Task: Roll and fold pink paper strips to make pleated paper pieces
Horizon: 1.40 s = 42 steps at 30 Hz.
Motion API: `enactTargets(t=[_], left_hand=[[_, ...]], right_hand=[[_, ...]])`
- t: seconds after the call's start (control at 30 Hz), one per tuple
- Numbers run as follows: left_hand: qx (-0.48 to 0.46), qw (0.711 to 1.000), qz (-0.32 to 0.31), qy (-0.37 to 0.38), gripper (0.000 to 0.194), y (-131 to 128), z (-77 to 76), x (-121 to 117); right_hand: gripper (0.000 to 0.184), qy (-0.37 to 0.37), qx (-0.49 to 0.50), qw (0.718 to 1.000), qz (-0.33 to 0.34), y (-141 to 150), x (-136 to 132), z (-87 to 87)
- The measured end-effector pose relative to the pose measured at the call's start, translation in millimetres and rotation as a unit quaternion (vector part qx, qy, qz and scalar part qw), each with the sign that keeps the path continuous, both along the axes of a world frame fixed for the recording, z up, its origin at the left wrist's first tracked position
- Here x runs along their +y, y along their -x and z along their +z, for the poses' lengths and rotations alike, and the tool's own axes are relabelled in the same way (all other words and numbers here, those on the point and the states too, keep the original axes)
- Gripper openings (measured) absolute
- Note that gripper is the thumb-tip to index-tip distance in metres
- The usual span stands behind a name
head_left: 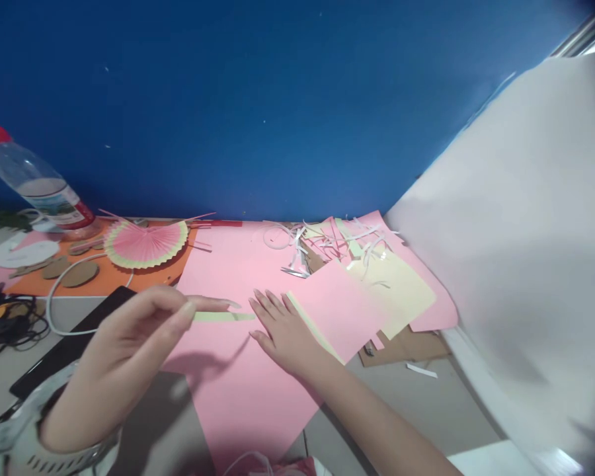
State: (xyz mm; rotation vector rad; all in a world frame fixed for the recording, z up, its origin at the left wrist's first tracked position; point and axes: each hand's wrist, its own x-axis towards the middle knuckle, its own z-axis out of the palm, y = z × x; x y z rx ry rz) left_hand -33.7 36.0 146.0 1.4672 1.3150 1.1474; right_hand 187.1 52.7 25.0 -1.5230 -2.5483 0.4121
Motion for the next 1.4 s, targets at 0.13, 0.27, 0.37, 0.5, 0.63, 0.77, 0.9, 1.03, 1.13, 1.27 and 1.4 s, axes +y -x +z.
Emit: enactTargets(t=[0.13, 0.27, 0.37, 0.5, 0.63, 0.77, 0.9, 1.03, 1.13, 1.27, 1.4], left_hand=[[0.014, 0.999, -0.029, -0.004, 0.015, -14, 9.3, -3], [-0.038, 0.999, -0.018, 0.030, 0.015, -10, 10.1, -3], [-0.048, 0.998, -0.027, 0.038, 0.017, -8, 7.8, -3], [-0.116, 0.991, -0.015, 0.063, 0.020, -16, 0.9, -9], [-0.184, 0.979, -0.023, 0.080, 0.022, -29, -12.0, -16], [-0.223, 0.967, 0.012, 0.123, 0.024, -34, -25.3, -18], [-0.217, 0.966, 0.042, 0.131, 0.025, -30, -36.0, -16], [-0.159, 0.980, 0.045, 0.108, 0.021, -19, -51.3, -15], [-0.125, 0.986, 0.025, 0.106, 0.019, -9, -65.5, -15], [-0.101, 0.988, 0.008, 0.114, 0.019, -3, -76.0, -17], [-0.051, 0.990, -0.037, 0.128, 0.024, -9, -70.8, -18]], right_hand=[[0.054, -0.005, -0.003, 0.999, -0.051, 0, 9, -1.5], [0.055, -0.003, -0.009, 0.993, -0.120, 8, 3, -6.6], [0.055, 0.012, -0.009, 0.988, -0.151, 15, -12, 1.0], [0.046, 0.055, 0.076, 0.983, -0.157, 6, -29, 41.4], [0.046, 0.299, 0.425, 0.850, -0.084, -14, -32, 74.8], [0.075, 0.451, 0.628, 0.630, -0.075, -23, -30, 61.8], [0.077, 0.448, 0.685, 0.559, -0.132, -27, -31, 42.3], [0.051, 0.405, 0.686, 0.581, -0.170, -31, -33, 35.6], [0.034, 0.344, 0.622, 0.669, -0.217, -30, -33, 29.6], [0.026, 0.240, 0.536, 0.765, -0.266, -27, -35, 27.5], [0.033, 0.187, 0.415, 0.877, -0.156, -18, -38, 47.2]])
